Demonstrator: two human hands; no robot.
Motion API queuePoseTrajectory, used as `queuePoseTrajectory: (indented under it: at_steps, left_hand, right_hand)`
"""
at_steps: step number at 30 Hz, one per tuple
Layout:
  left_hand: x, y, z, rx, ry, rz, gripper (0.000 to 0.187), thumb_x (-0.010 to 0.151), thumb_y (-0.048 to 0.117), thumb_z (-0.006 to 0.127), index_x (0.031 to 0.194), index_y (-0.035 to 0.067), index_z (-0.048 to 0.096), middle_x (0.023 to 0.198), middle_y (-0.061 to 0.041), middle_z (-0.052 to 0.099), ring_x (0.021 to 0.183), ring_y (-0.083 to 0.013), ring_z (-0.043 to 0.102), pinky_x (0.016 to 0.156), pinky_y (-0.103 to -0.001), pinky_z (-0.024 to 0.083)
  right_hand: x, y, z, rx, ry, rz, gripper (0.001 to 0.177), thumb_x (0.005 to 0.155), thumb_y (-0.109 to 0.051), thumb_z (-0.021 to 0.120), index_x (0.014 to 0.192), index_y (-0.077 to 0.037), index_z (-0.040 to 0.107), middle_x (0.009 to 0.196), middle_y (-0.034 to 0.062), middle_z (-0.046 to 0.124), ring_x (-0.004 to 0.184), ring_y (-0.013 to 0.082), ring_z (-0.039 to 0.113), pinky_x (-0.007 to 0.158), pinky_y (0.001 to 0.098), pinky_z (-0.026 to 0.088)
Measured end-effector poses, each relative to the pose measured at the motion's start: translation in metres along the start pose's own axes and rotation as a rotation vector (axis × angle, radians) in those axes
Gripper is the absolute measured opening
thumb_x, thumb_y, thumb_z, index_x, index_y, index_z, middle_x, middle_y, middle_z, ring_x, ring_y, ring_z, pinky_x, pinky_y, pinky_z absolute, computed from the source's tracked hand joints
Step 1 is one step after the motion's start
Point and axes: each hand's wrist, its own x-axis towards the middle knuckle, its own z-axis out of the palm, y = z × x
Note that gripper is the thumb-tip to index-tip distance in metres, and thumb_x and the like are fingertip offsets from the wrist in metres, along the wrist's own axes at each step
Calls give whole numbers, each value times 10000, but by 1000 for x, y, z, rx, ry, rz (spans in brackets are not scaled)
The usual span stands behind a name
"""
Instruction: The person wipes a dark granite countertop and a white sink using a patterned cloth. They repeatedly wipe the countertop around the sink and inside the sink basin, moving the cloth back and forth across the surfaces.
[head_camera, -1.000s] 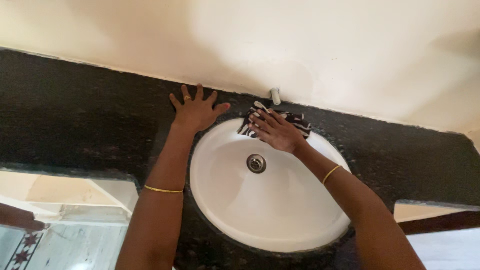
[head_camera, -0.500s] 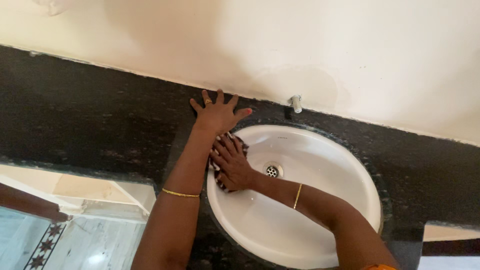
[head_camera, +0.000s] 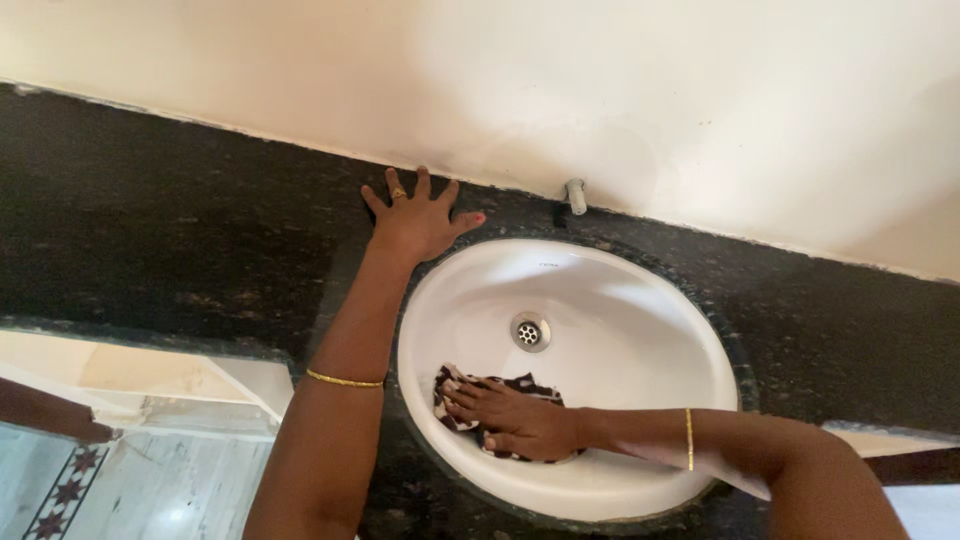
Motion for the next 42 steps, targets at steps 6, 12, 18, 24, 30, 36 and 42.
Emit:
queuePoseTrajectory:
  at_steps: [6,12,18,24,30,36,42]
  left_hand:
    - [2,0,3,7,4,-10,910,882,847,295,1626,324,247,1722,-134,24,1542,-523,-58,1154,-788,-38]
    - [3,-2,7,-1,2,5,906,877,845,291,1622,331,251,1721,-126,5,1541,-516,-90,1154,-782,-62]
    - [4,-7,6,-18,-7,13,899,877,846,274,1621,341,249,1727,-109,0,1545,-498,-105,1160,-775,-75]
    - [2,-9,7,-55,14,34,881,889,832,291,1614,331,290,1727,-112,14,1547,-497,-110,1165,-764,-85]
    - [6,-15,10,-83,29,68,887,889,840,291,1606,318,317,1727,-114,21,1548,-490,-108,1173,-757,-89]
    - [6,-22,18,-91,68,105,888,893,840,274,1606,311,318,1724,-116,30,1546,-479,-118,1170,-762,-88]
    - [6,-24,24,-66,108,133,888,905,840,252,1611,304,298,1721,-127,34,1538,-488,-107,1160,-767,-92]
  right_hand:
    - [40,69,-3,-454,89,21,769,1091,-578,171,1655,-56,178,1743,188,112,1625,330,46,1298,572,-21]
    - [30,109,-28,-620,124,187,756,1067,-579,209,1642,-89,178,1719,145,171,1602,297,102,1275,548,-31]
    - [-21,117,-39,-624,140,374,753,1076,-552,210,1647,-75,93,1729,150,99,1595,297,54,1275,488,-1]
    - [-85,109,-26,-658,55,766,806,1051,-603,187,1646,-86,20,1717,156,40,1591,306,-12,1272,469,-11]
    - [-140,67,-4,-515,-252,969,867,984,-707,86,1648,-165,-48,1730,96,-65,1582,288,-102,1267,506,-34]
    - [-132,-14,21,-112,-154,777,810,924,-735,133,1634,-346,139,1739,-30,88,1600,251,-8,1264,568,36]
    - [-89,-93,42,-60,91,496,809,952,-718,136,1640,-301,231,1728,6,214,1588,268,165,1252,594,137]
